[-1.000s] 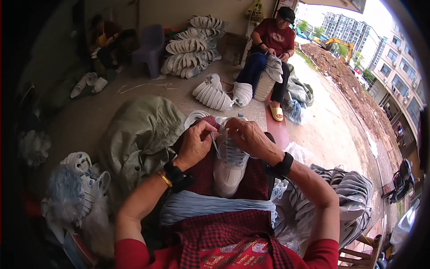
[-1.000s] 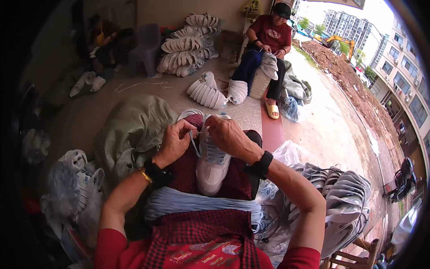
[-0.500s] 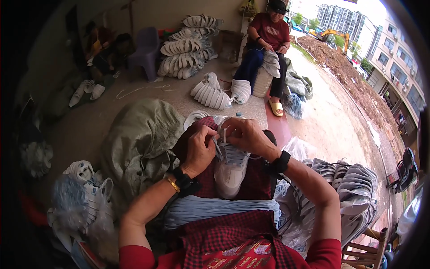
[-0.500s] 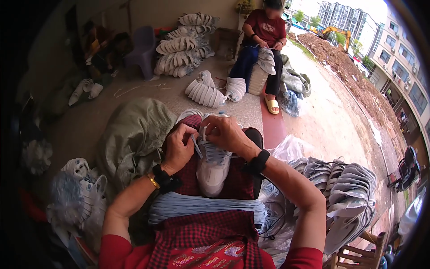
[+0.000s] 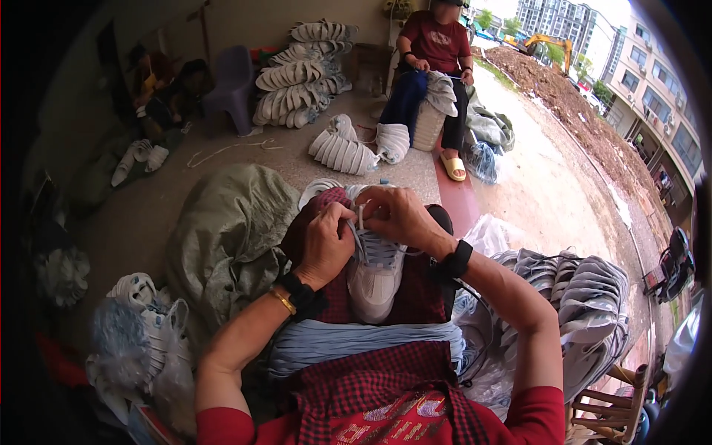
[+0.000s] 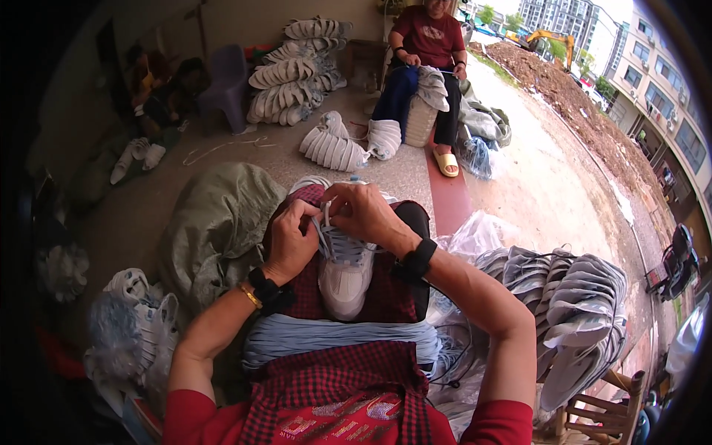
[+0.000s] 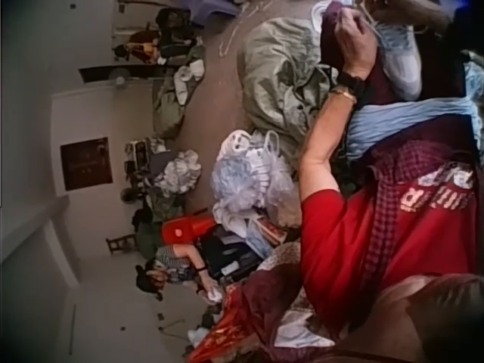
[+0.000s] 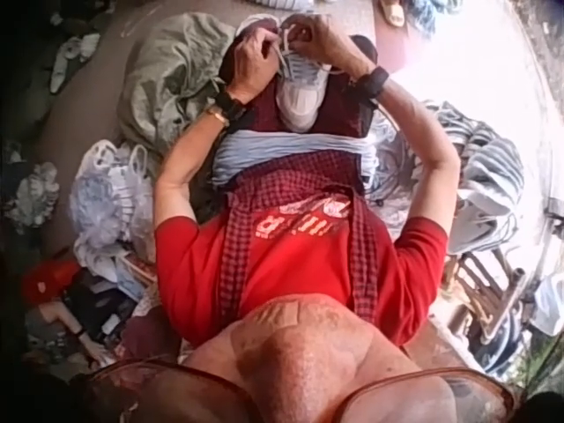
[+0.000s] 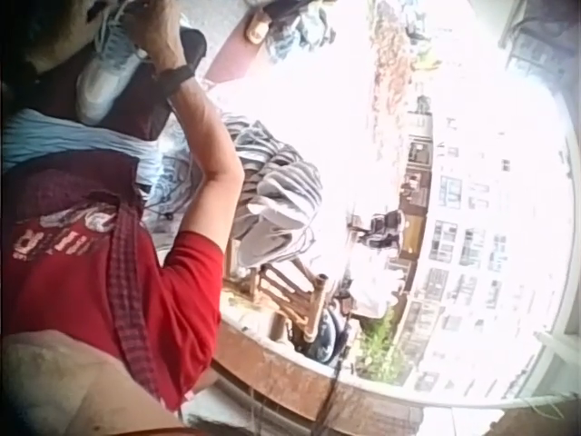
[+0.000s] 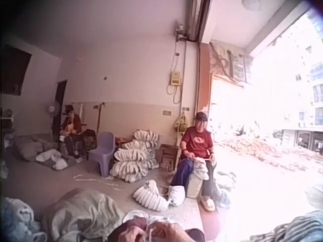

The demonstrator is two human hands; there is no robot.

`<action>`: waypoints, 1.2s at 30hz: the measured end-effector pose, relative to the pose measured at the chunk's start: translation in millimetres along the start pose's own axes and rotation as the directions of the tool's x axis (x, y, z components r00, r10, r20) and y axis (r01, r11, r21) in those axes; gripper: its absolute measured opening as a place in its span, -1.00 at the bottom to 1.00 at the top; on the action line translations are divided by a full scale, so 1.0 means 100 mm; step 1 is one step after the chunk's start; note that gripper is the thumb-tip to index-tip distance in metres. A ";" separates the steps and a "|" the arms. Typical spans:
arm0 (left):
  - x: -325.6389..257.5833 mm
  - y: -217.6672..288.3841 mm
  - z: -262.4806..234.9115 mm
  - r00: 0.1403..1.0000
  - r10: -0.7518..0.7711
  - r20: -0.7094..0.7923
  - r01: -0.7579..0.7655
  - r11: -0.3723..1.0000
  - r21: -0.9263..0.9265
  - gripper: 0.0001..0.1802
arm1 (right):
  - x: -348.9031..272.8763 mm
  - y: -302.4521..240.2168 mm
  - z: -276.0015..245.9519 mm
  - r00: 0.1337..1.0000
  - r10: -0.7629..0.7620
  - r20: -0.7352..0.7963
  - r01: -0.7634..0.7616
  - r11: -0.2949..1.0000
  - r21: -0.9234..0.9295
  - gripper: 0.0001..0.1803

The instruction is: Lacing a pair of white athletic shoes.

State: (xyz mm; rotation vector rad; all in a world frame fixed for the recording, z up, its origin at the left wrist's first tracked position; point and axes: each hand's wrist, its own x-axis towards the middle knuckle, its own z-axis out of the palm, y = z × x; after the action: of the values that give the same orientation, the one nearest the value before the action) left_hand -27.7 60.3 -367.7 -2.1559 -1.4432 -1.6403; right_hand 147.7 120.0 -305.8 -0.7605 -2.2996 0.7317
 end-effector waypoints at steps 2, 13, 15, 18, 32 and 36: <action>0.03 -0.05 0.05 0.957 -0.263 0.119 0.280 0.946 -0.164 -0.90 | 0.01 0.03 0.01 1.000 0.015 0.000 -0.015 0.999 -0.033 -0.63; 0.13 -0.15 -0.11 0.756 -0.534 0.380 0.640 0.477 -0.603 -0.82 | 0.05 0.23 -0.26 0.991 -0.136 -0.006 0.127 0.941 -0.312 -0.94; 0.16 -0.21 -0.25 0.735 -0.545 0.405 0.666 0.466 -0.582 -0.82 | -0.12 0.21 -0.62 0.996 -0.086 0.005 0.081 0.918 -0.389 -0.95; 0.11 -0.14 -0.29 0.727 -0.480 0.491 0.686 0.479 -0.547 -0.78 | -0.34 0.12 -0.89 0.989 0.131 0.062 -0.093 0.900 -0.427 -0.92; 0.01 -0.21 -0.72 0.736 -0.554 0.388 0.676 0.615 -0.405 -0.75 | -0.23 0.34 -0.64 0.959 0.258 0.115 -0.282 0.893 0.350 -0.53; 0.14 -0.30 -0.49 0.788 -0.473 0.394 0.606 0.710 -0.359 -0.76 | -0.45 0.77 -0.99 0.961 -0.169 -0.217 0.151 0.984 -0.098 -0.67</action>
State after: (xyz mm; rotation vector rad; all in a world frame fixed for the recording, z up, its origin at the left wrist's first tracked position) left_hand -84.2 58.6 -349.4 -2.4300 -2.1297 -2.1391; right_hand 270.5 173.1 -306.6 -0.6473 -2.1643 0.4573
